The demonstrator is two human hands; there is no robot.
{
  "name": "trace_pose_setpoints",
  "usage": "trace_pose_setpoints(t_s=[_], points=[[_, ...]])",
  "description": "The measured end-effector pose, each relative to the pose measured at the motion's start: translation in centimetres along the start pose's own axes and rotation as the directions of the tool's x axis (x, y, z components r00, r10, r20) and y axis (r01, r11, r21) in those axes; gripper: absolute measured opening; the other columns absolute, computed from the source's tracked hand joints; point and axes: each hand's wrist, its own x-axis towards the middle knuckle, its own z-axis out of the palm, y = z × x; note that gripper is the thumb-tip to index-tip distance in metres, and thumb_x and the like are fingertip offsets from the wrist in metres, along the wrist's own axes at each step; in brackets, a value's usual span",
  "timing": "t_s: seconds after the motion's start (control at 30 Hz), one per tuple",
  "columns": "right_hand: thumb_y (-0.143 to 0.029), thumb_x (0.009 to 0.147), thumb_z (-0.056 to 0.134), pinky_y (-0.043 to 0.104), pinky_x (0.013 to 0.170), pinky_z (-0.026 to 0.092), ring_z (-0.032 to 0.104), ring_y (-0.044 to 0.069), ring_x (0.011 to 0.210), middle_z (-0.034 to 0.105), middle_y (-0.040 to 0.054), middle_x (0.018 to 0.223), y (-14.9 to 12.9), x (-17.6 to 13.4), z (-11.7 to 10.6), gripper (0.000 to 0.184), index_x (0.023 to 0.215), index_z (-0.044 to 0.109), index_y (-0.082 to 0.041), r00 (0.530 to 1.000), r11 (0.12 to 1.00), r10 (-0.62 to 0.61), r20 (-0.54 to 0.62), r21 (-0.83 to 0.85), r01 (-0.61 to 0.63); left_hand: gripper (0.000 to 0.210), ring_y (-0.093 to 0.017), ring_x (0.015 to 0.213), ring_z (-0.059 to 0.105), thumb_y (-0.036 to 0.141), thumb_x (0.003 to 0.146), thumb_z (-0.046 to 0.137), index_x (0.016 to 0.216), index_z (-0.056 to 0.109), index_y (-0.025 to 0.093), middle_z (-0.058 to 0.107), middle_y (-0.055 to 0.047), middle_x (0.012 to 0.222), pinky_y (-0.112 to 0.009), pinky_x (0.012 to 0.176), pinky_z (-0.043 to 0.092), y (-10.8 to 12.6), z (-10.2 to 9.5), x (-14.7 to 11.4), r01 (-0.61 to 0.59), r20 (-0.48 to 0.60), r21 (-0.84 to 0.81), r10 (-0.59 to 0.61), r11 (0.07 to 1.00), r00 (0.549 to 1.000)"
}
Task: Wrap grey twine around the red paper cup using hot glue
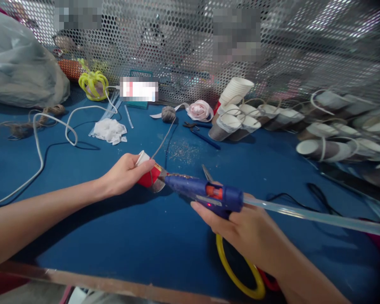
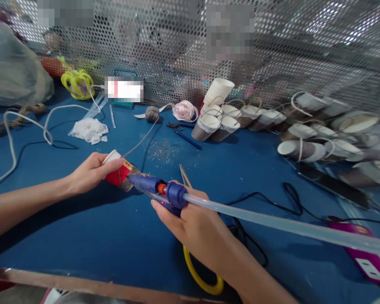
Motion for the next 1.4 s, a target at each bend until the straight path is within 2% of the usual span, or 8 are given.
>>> trace_pose_setpoints(t_s=[0.2, 0.33, 0.5, 0.67, 0.87, 1.1, 1.27, 1.4], points=[[-0.038, 0.086, 0.033, 0.026, 0.046, 0.042, 0.052, 0.014, 0.043, 0.053, -0.0018, 0.04, 1.4, -0.6, 1.2, 0.04, 0.072, 0.069, -0.026, 0.988, 0.991, -0.133, -0.079, -0.027, 0.132, 0.036, -0.008, 0.047, 0.043, 0.04, 0.079, 0.046, 0.062, 0.059, 0.01, 0.053, 0.002, 0.051, -0.019, 0.045, 0.031, -0.2, 0.0, 0.0, -0.01, -0.02, 0.032, 0.011, 0.999, 1.0], [-0.039, 0.084, 0.039, 0.026, 0.048, 0.043, 0.055, 0.016, 0.047, 0.056, -0.0007, 0.043, 1.4, -0.7, 1.1, 0.035, 0.07, 0.068, -0.025, 0.995, 0.998, -0.066, -0.077, -0.009, 0.065, 0.037, -0.011, 0.054, 0.05, 0.042, 0.079, 0.045, 0.07, 0.061, 0.01, 0.06, -0.002, 0.061, -0.021, 0.052, 0.037, -0.5, 0.0, 0.0, -0.019, 0.025, -0.004, 0.019, 1.0, 1.0], [-0.031, 0.081, 0.044, 0.026, 0.043, 0.041, 0.05, 0.013, 0.038, 0.052, -0.0024, 0.038, 1.2, -0.4, 0.5, 0.033, 0.056, 0.065, -0.025, 0.994, 0.994, -0.109, 0.012, 0.017, 0.109, 0.039, -0.01, 0.051, 0.049, 0.044, 0.078, 0.046, 0.068, 0.061, 0.01, 0.058, 0.0, 0.057, -0.02, 0.049, 0.035, -0.9, -0.1, 0.0, -0.026, -0.009, 0.022, 0.026, 0.999, 1.0], [-0.036, 0.078, 0.049, 0.025, 0.044, 0.042, 0.05, 0.013, 0.039, 0.047, -0.002, 0.034, 0.8, -0.2, 0.4, 0.043, 0.038, 0.046, -0.023, 0.999, 0.991, 0.041, 0.011, 0.13, -0.042, 0.037, -0.012, 0.058, 0.054, 0.043, 0.079, 0.046, 0.073, 0.063, 0.01, 0.063, -0.002, 0.064, -0.021, 0.054, 0.04, -0.7, -0.1, -0.1, -0.036, 0.038, -0.025, 0.036, 0.999, 0.999], [-0.041, 0.077, 0.048, 0.026, 0.043, 0.042, 0.05, 0.014, 0.038, 0.052, -0.0016, 0.039, 0.6, 0.3, 0.2, 0.03, 0.056, 0.062, -0.024, 0.989, 0.983, 0.122, 0.078, 0.127, -0.131, 0.037, -0.009, 0.049, 0.047, 0.043, 0.077, 0.047, 0.062, 0.058, 0.011, 0.056, 0.001, 0.054, -0.019, 0.047, 0.034, -0.6, 0.0, 0.0, -0.033, -0.016, 0.008, 0.033, 0.999, 0.999], [-0.038, 0.082, 0.039, 0.027, 0.048, 0.043, 0.053, 0.016, 0.045, 0.053, -0.0016, 0.042, 1.4, -0.7, 1.0, 0.033, 0.072, 0.068, -0.026, 0.995, 0.996, -0.088, -0.038, 0.018, 0.089, 0.037, -0.01, 0.051, 0.05, 0.043, 0.078, 0.047, 0.065, 0.06, 0.011, 0.059, 0.0, 0.056, -0.019, 0.048, 0.036, -0.7, 0.1, 0.1, -0.017, -0.025, 0.008, 0.018, 1.0, 1.0], [-0.035, 0.08, 0.046, 0.028, 0.056, 0.047, 0.06, 0.018, 0.058, 0.063, 0.0017, 0.059, -0.1, -0.2, 0.4, 0.025, 0.061, 0.059, -0.023, 0.999, 0.998, 0.037, -0.04, 0.06, -0.034, 0.036, -0.012, 0.055, 0.056, 0.042, 0.079, 0.047, 0.069, 0.063, 0.011, 0.066, -0.002, 0.063, -0.019, 0.051, 0.041, -0.7, 0.1, 0.1, 0.005, 0.003, -0.055, -0.005, 0.998, 1.0], [-0.031, 0.08, 0.047, 0.026, 0.054, 0.047, 0.059, 0.016, 0.059, 0.063, 0.0018, 0.064, -0.6, -0.1, 0.3, 0.017, 0.07, 0.057, -0.022, 0.999, 0.993, 0.045, -0.011, 0.107, -0.044, 0.033, -0.01, 0.052, 0.057, 0.038, 0.079, 0.048, 0.064, 0.062, 0.012, 0.066, -0.001, 0.059, -0.017, 0.049, 0.041, -0.4, 0.1, 0.1, 0.009, -0.017, -0.08, -0.01, 0.997, 1.0]])
